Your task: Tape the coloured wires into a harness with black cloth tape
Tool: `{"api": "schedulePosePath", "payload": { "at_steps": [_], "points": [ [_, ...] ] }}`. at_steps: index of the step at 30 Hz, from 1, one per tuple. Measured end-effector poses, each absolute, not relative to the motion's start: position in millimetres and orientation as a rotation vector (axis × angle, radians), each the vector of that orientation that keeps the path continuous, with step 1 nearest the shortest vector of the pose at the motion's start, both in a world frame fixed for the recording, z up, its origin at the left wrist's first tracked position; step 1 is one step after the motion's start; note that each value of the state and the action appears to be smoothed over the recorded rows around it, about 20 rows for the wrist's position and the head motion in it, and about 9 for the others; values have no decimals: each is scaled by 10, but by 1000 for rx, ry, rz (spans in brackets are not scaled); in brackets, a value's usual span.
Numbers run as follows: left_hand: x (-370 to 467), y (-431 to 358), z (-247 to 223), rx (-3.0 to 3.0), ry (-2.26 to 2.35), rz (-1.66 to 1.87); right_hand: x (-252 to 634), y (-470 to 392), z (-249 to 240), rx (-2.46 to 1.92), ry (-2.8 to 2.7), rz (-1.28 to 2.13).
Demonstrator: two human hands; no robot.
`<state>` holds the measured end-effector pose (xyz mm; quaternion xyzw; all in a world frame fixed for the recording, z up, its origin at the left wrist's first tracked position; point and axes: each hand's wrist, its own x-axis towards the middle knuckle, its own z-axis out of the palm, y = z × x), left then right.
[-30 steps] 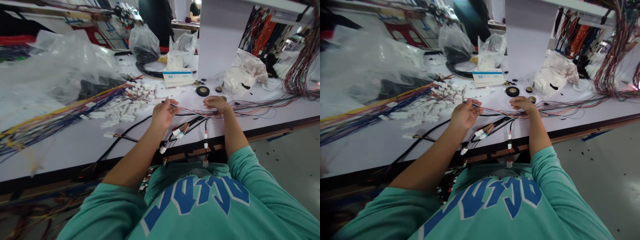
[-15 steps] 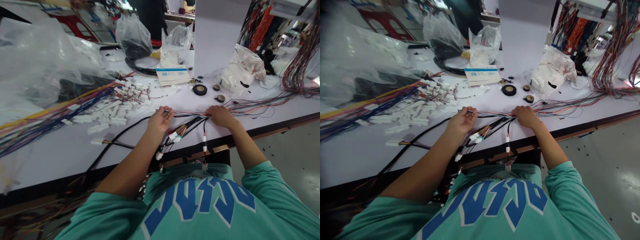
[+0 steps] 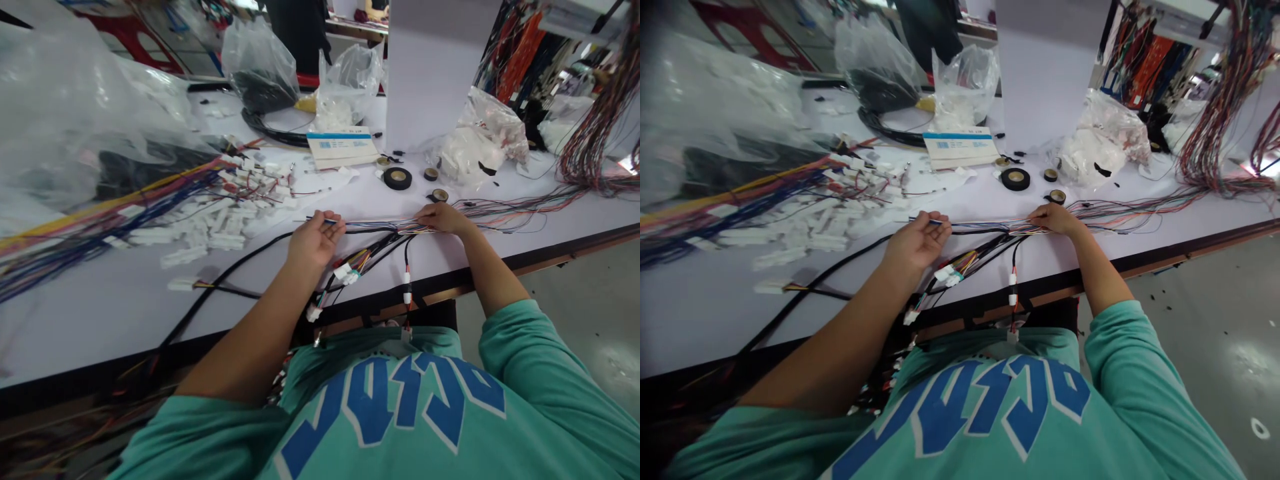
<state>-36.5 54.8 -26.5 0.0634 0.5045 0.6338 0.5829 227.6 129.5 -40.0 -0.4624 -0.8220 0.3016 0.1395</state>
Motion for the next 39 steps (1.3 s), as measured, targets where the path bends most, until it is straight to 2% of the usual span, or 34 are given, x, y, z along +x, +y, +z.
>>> {"api": "schedulePosePath", "payload": {
  "at_steps": [5,9,13,15,24,29,39],
  "points": [
    [-380,546,-290,428,1136,1586,2282,1427,-547,-1092,-2563,654],
    [-379,586,-309,422,970,1600,2362,1448,-538,-1147,-2485,778],
    [-374,655,-390,324,1048,1521,2429,1443,-450,-1325,-2316,970],
    [-361,679,-413,289,1090,1525,2440,1423,-397,-1371,-2307,945],
    [-317,690,-381,192,1123,1504,2238,987,-178,-1153,-2686,161],
    [-323,690,-401,179,1120,1498,2014,752,-49,-1472,-2828,-135],
    [-308,676,-378,182,1110,1493,1795,577,42,-1711,-2749,-312]
  ]
}}
